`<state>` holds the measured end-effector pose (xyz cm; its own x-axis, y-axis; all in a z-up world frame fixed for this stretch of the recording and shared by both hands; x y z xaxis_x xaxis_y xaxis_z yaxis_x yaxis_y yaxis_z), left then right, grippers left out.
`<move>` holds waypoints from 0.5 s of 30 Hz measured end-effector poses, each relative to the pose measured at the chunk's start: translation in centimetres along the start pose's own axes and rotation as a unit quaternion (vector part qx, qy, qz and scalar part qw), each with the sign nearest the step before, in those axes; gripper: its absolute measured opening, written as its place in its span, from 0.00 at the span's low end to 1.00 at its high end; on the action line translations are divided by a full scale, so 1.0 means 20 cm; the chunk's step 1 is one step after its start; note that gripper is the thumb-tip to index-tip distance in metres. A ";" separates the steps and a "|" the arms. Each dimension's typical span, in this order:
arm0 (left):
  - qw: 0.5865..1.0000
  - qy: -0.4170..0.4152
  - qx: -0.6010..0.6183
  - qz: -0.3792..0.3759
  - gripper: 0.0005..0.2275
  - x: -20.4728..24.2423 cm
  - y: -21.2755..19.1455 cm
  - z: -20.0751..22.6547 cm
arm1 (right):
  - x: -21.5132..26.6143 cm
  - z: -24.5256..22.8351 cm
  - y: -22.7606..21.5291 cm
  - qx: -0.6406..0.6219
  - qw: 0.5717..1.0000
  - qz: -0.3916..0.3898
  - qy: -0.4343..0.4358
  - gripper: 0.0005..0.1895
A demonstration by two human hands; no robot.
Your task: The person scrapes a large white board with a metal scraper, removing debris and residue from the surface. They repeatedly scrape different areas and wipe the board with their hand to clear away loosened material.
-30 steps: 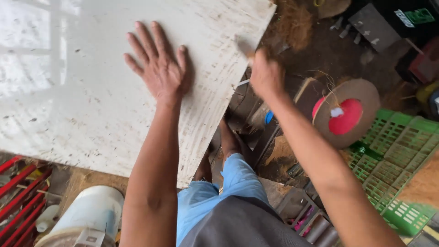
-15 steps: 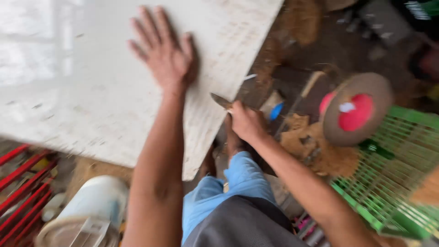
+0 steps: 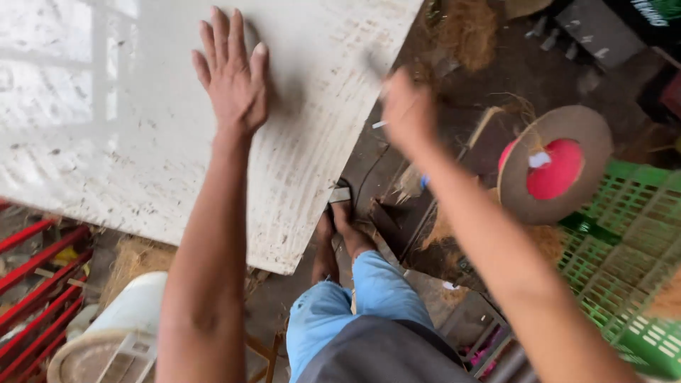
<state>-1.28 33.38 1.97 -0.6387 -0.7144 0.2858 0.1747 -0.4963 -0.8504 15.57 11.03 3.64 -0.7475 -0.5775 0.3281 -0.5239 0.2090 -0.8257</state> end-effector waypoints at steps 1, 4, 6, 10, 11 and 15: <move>1.000 -0.010 -0.005 -0.004 0.26 0.08 -0.02 -0.09 | -0.10 0.06 -0.02 -0.003 1.000 -0.011 -0.001 0.02; 0.989 -0.024 -0.142 -0.044 0.34 0.30 -0.02 -0.31 | -0.17 0.07 -0.07 0.022 0.992 0.075 -0.098 0.13; 0.962 -0.043 -0.261 -0.060 0.38 0.32 0.01 -0.38 | 0.03 -0.11 -0.07 -0.036 0.999 -0.019 0.011 0.08; 0.976 0.031 -0.198 0.081 0.33 0.31 -0.05 -0.41 | 0.54 0.00 0.29 0.084 0.978 -0.172 -0.088 0.05; 0.976 -0.012 -0.215 -0.001 0.36 0.31 -0.04 -0.38 | 0.46 0.00 0.23 0.079 0.983 -0.151 -0.075 0.02; 0.982 0.007 -0.185 0.045 0.33 0.33 -0.04 -0.32 | 0.11 0.07 0.10 -0.039 0.990 0.041 -0.127 0.08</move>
<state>-10.39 32.23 1.68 -0.6431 -0.7397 0.1983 -0.0516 -0.2165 -0.9749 13.39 9.03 1.99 -0.6677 -0.7335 0.1274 -0.5024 0.3176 -0.8042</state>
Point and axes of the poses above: each hand's wrist, its own x-axis away from the middle knuckle, its own y-axis out of the palm, z = x × y, the point moved 3 cm from there along -x, towards the middle knuckle, and after that the axes turned 10 degrees about -x, right-handed, at the moved point
